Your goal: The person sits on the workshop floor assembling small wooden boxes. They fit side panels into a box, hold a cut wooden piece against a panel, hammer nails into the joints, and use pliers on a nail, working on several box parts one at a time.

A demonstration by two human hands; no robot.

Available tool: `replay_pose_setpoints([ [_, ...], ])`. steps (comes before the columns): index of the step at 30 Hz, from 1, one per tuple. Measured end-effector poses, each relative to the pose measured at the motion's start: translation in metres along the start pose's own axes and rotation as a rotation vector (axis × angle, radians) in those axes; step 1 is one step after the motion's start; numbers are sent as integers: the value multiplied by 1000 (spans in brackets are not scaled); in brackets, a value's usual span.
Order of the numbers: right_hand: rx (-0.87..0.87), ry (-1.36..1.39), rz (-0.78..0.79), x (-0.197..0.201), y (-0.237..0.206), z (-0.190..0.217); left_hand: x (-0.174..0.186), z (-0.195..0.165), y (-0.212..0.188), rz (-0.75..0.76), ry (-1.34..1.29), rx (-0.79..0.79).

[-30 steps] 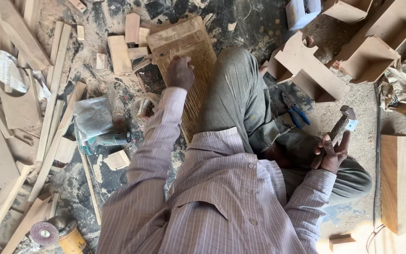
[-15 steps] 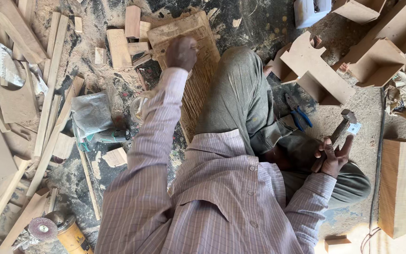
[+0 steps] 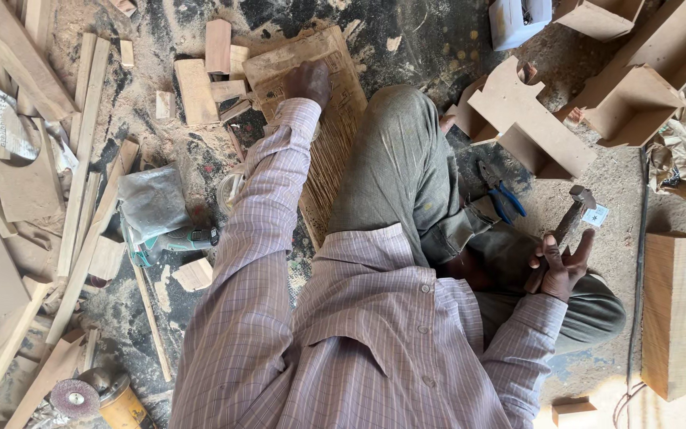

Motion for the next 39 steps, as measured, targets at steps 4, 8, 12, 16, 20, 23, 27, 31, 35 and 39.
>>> replay_pose_setpoints([
  [4,-5,-4,-4,-1,0,0,-11,-7,-1,-25,205,-110],
  [8,-12,-107,-30,0,3,-1,-17,-8,-3,-349,-1,-398],
  [12,-3,-104,-50,0,-1,-5,-30,-1,1,-110,92,-469],
  [16,3,-77,-65,0,-6,-9,-25,0,-5,-85,239,-389],
  [20,4,-56,-47,-1,-5,-10,4,1,-11,-70,75,-283],
  [23,3,-48,-59,0,-4,-12,35,-7,-17,-84,-234,-291],
  [27,10,-63,-65,3,-9,-17,68,-43,-21,-195,-457,-452],
  [31,-34,22,-97,1,-23,-25,67,-113,-38,-368,-332,-773],
  [35,-78,72,-86,-9,-34,-35,28,-195,-49,-173,-561,-776],
  [39,-81,29,-55,-13,-34,-37,-2,-243,-42,-94,-868,-829],
])
Point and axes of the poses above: each hand's wrist, its own y-axis towards the middle knuckle, its own x-axis out of the back of the hand, z = x × y, the point moved 3 cm from there along y, towards the middle knuckle, and after that the axes turned 4 degrees about -x, right-handed, at the moved point
